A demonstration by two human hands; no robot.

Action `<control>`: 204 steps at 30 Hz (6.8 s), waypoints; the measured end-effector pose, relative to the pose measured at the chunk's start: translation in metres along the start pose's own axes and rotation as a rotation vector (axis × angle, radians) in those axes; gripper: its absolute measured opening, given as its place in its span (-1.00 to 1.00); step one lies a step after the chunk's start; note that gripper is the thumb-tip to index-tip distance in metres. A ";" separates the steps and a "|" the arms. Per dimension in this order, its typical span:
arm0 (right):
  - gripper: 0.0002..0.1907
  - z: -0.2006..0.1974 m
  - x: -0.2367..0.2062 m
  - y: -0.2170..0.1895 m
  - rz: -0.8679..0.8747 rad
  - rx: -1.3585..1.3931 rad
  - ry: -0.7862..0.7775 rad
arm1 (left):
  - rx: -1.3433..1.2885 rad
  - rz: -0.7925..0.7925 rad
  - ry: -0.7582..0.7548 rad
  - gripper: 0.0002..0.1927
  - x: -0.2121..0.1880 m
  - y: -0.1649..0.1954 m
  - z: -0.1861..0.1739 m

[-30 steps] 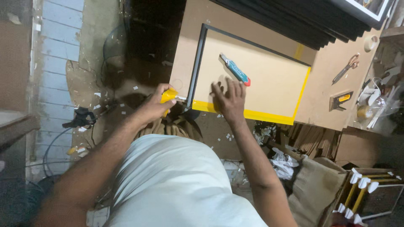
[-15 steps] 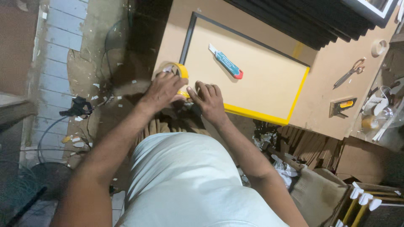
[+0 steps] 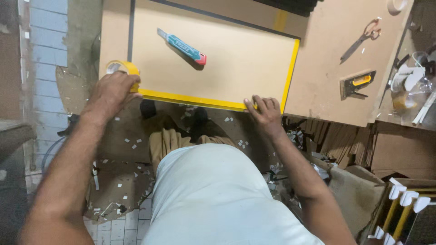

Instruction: The person applies yellow tape along the edges of framed backing boards on a workbench, pressing the tape down around each frame border and trimming the excess with a utility knife. They finish one board, set it on a stack of completed frames, and begin taping the next board.

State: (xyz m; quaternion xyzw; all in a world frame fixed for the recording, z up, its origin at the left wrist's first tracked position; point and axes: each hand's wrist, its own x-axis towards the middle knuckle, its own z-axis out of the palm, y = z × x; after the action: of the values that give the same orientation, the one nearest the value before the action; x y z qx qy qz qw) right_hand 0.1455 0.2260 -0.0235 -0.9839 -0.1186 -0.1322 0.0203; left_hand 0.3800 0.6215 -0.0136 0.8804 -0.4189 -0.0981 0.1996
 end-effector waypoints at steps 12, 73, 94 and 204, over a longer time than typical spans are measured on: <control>-0.61 -0.013 -0.093 0.082 -0.018 -0.117 -0.024 | 0.103 0.042 0.039 -0.49 0.007 0.027 0.019; -0.52 0.035 0.263 -0.200 -0.530 0.409 -0.001 | -0.290 -0.308 0.314 -0.25 -0.046 -0.029 -0.021; -0.87 0.075 0.338 -0.288 -0.108 1.064 -0.384 | -0.748 -0.701 0.870 -0.71 -0.132 -0.036 0.006; -0.71 0.071 0.296 -0.239 -0.449 0.294 -0.729 | -1.148 -0.975 0.512 -0.72 -0.100 -0.048 0.003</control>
State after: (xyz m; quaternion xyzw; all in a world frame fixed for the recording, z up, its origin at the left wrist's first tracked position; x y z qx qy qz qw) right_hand 0.3835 0.5306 -0.0116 -0.9028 -0.3459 0.2401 0.0875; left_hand 0.3498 0.7261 -0.0363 0.7192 0.1883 -0.1698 0.6469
